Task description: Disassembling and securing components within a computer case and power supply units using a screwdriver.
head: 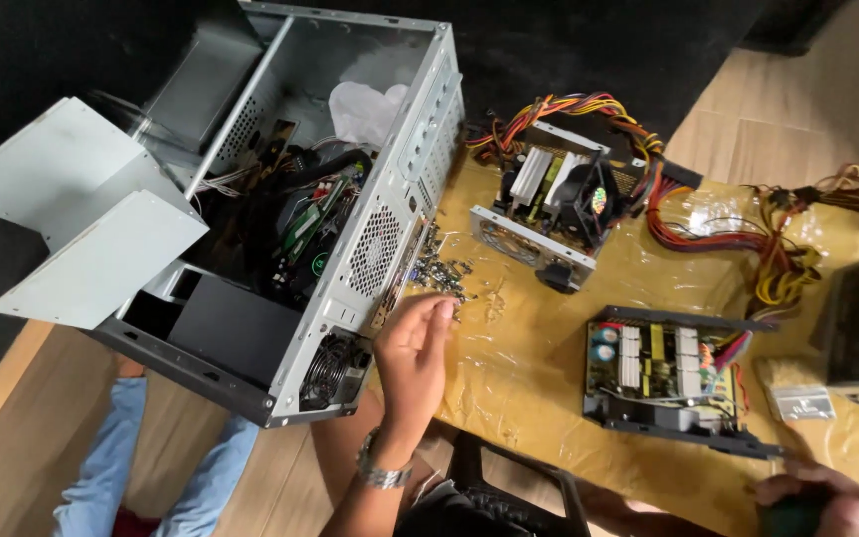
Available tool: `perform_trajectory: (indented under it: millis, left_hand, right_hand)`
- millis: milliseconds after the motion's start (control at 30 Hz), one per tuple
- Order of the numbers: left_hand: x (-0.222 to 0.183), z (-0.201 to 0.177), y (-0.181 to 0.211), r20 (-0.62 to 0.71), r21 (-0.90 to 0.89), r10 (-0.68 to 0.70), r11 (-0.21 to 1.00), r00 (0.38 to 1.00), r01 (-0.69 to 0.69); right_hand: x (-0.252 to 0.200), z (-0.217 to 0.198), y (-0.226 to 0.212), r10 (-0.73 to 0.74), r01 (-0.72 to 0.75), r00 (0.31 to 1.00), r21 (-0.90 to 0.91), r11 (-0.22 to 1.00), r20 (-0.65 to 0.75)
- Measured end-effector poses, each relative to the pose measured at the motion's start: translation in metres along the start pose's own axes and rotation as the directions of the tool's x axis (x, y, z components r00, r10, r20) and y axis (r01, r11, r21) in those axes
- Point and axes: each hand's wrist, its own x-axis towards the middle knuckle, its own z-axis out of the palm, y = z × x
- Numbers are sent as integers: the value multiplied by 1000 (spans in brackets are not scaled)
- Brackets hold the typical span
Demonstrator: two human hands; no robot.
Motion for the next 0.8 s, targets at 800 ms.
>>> perform_trajectory:
  millis: [800]
  left_hand:
    - [-90,75,113,663,-522,-251,520,706,676]
  right_hand:
    - [-114,95,-118,-472,366,880,-703,610,48]
